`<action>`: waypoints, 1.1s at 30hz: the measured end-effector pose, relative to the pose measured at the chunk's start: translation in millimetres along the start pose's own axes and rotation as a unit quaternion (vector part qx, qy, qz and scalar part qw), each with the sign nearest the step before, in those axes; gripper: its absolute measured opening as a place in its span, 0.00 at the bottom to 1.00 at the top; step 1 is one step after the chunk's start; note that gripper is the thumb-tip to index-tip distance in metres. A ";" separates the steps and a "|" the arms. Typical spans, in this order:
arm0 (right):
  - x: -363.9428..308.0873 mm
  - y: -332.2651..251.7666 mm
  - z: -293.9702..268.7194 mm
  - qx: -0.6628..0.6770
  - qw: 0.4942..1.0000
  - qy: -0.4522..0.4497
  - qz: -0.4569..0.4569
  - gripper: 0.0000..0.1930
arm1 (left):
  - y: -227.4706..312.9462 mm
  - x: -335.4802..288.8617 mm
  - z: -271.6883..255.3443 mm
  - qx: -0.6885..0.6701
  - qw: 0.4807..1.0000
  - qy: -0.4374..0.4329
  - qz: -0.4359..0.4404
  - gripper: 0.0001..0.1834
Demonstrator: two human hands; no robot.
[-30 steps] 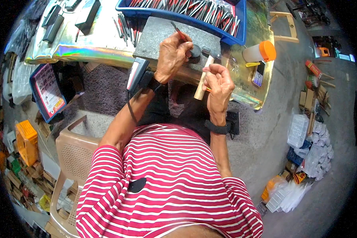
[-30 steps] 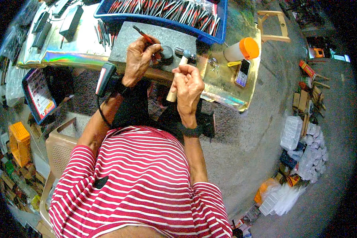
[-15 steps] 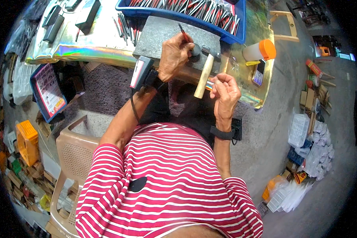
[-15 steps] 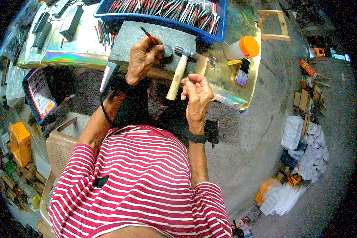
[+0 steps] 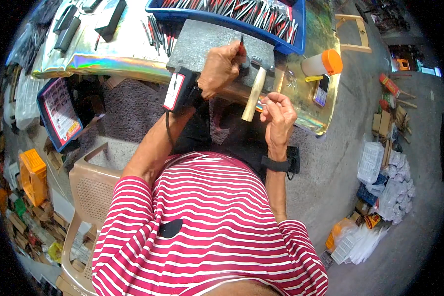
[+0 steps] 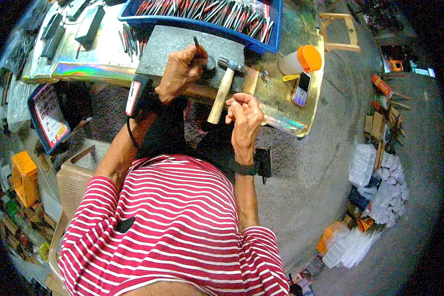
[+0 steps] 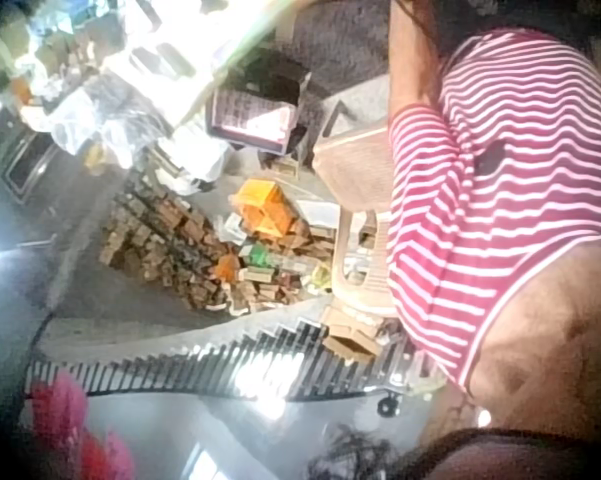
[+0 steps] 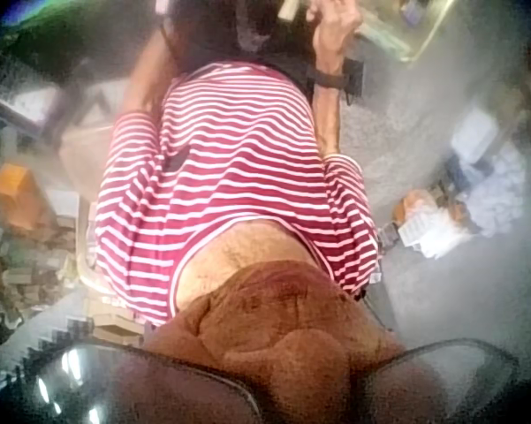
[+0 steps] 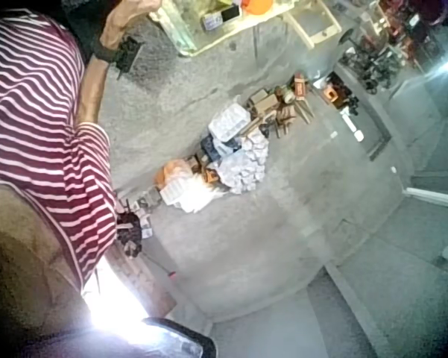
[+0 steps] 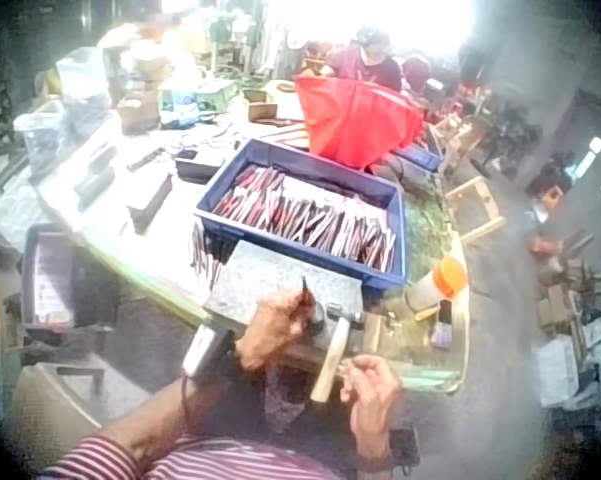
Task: The person hammers a thin metal rod into a small black circular base on a workbench.
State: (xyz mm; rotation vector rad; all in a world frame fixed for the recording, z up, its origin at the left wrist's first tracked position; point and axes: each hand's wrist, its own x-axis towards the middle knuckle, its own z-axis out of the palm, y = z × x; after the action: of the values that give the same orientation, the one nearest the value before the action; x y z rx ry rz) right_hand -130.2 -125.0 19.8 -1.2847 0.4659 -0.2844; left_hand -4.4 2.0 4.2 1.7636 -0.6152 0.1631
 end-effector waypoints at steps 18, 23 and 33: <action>8.7 19.3 16.3 0.019 0.985 -0.091 0.144 0.09 | -1.1 -0.1 -1.4 0.066 0.990 -0.077 0.099 0.15; 6.9 -0.8 8.2 -0.005 0.985 -0.055 0.164 0.07 | -3.0 0.3 2.1 0.066 0.989 -0.054 0.119 0.13; -12.8 -100.9 18.0 -0.470 0.824 -0.074 -0.307 0.09 | -8.8 -1.2 5.6 0.081 0.986 -0.061 0.134 0.11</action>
State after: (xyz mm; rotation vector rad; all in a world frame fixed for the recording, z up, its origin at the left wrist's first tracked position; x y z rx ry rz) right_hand -127.4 -130.6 122.9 -2.4164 0.0005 -0.5192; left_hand -2.3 -1.4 -5.5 1.8516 -0.9526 0.2993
